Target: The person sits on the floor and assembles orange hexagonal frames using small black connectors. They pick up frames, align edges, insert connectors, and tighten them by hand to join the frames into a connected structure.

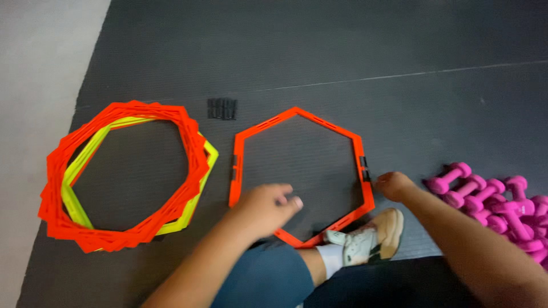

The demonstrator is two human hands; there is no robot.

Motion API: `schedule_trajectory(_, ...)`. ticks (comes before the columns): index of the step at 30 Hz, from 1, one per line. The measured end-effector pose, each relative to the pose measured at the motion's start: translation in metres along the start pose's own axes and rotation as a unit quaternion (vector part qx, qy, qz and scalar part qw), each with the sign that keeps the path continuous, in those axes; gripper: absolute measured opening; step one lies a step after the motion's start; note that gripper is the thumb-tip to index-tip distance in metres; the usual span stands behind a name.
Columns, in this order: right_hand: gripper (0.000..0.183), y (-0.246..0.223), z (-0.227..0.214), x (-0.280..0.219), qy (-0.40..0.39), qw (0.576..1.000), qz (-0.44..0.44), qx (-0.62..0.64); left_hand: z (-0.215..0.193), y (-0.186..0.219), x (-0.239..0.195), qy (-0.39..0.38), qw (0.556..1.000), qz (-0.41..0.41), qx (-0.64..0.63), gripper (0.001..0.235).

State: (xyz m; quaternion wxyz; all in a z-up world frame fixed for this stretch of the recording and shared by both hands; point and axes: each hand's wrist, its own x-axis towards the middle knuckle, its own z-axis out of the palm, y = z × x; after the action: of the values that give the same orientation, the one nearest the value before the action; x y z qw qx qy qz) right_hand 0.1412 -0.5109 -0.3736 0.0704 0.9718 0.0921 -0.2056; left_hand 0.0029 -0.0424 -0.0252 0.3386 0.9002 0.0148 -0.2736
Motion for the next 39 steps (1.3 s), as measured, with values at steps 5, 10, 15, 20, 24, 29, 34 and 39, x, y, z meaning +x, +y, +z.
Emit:
schedule_trajectory(5, 0.055, -0.034, -0.034, -0.016, -0.084, 0.995, -0.014, -0.057, 0.118, -0.011, 0.067, -0.155, 0.969, -0.021, 0.191, 0.058)
schedule_trajectory(10, 0.066, -0.067, -0.1, -0.042, -0.04, 0.946, 0.175, 0.269, 0.162, -0.04, 0.114, -0.164, 0.956, -0.075, 0.23, 0.049)
schedule_trajectory(15, 0.062, -0.067, -0.113, -0.038, -0.014, 0.943, 0.2, 0.267, 0.16, -0.029, 0.122, -0.181, 0.944, -0.075, 0.267, 0.057)
schedule_trajectory(20, 0.07, -0.059, -0.157, -0.052, 0.005, 0.938, 0.22, 0.267, 0.166, -0.021, 0.126, -0.169, 0.959, -0.084, 0.211, 0.054)
schedule_trajectory(24, 0.064, -0.037, -0.152, -0.045, 0.09, 0.923, 0.189, 0.322, 0.175, -0.03, 0.128, -0.167, 0.957, 0.037, 0.236, 0.041)
schedule_trajectory(29, 0.035, -0.025, -0.179, -0.064, 0.172, 0.805, 0.179, 0.539, 0.168, -0.022, 0.122, -0.123, 0.965, 0.119, 0.2, 0.041)
schedule_trajectory(34, 0.024, -0.001, -0.205, -0.069, 0.264, 0.669, 0.077, 0.691, 0.194, -0.048, 0.149, 0.027, 0.947, 0.248, 0.202, 0.056)
schedule_trajectory(39, 0.006, -0.025, -0.293, -0.125, 0.234, 0.589, 0.002, 0.773, 0.173, -0.013, 0.132, 0.031, 0.974, 0.221, -0.04, 0.06)
